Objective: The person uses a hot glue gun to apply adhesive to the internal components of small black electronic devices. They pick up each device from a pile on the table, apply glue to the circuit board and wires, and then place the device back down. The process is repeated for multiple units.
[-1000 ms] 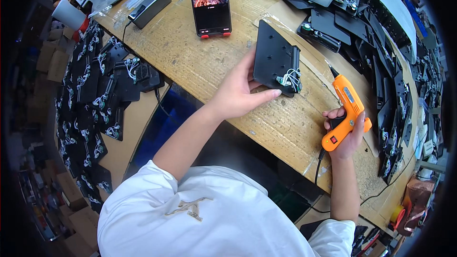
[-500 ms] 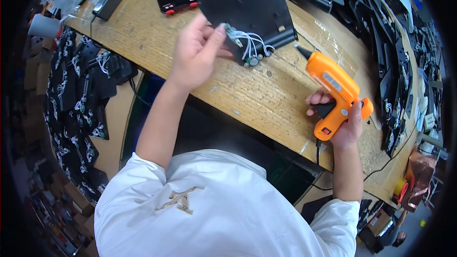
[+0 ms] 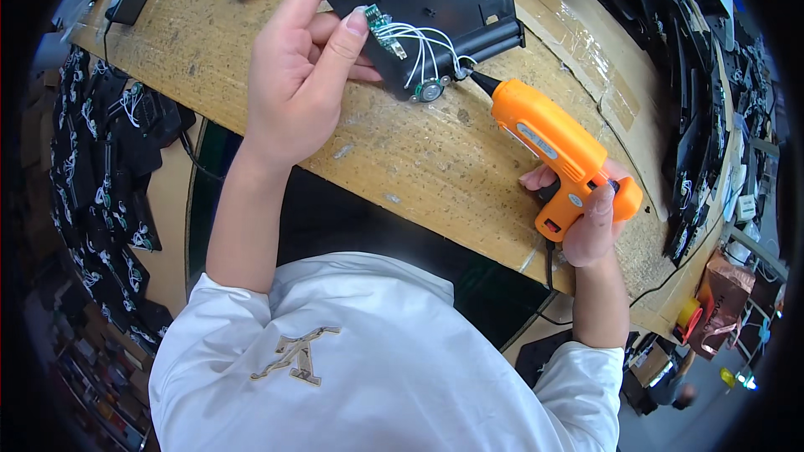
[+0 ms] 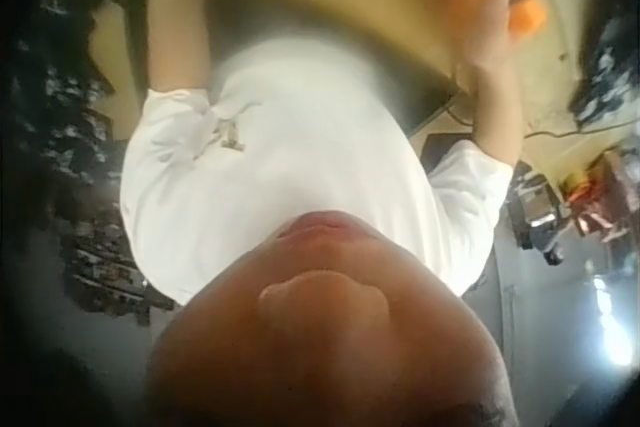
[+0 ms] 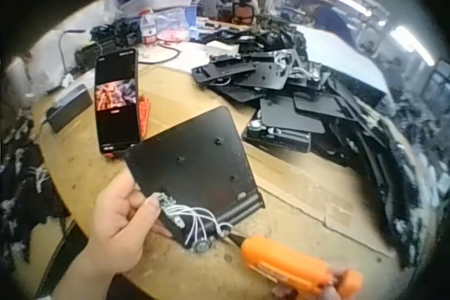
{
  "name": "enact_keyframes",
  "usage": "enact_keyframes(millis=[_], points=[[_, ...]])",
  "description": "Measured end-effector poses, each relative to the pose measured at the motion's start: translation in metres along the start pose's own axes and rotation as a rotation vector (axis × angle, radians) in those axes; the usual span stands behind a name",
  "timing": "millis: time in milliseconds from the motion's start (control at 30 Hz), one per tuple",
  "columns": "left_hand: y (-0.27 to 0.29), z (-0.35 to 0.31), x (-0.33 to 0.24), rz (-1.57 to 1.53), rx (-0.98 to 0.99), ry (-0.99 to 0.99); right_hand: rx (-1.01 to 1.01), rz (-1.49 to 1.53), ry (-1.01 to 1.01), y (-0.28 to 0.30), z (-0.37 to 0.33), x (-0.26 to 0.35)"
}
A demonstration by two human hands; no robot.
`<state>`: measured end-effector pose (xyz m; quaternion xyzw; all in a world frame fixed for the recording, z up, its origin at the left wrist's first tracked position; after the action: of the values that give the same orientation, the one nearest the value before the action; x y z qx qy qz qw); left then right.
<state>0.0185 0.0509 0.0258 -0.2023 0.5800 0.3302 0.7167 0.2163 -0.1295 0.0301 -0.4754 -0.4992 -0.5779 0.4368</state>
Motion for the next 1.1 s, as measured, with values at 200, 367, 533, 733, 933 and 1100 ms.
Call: enact_keyframes(millis=[200, 367, 533, 733, 933, 1100], points=[[0.000, 0.000, 0.002, 0.039, 0.000, 0.008, 0.000, -0.176, 0.037, -0.003, 0.004, 0.007], [0.000, 0.001, 0.001, 0.027, -0.014, 0.016, -0.019, -0.308, 0.076, -0.005, 0.005, 0.012], [0.001, 0.001, 0.001, 0.021, -0.021, 0.022, -0.047, -0.288, 0.078, -0.005, 0.004, 0.009], [-0.001, 0.001, 0.001, 0.001, -0.024, 0.037, -0.053, -0.266, 0.048, -0.004, 0.002, 0.008], [0.000, 0.001, 0.002, -0.009, -0.010, 0.039, -0.044, -0.275, 0.034, -0.004, 0.002, 0.008], [0.000, 0.002, 0.000, -0.008, -0.011, 0.039, -0.019, -0.246, -0.014, -0.003, 0.005, 0.007]])
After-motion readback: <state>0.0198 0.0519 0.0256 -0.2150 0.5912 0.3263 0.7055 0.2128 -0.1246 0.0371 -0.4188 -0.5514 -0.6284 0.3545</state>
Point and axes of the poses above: each hand's wrist, its own z-axis towards the middle knuckle, its own y-axis out of the back of the hand, x = y × z, the point moved 6 cm from there along z, towards the middle knuckle, and after that the axes turned 9 degrees about x, right-handed, at the moved point
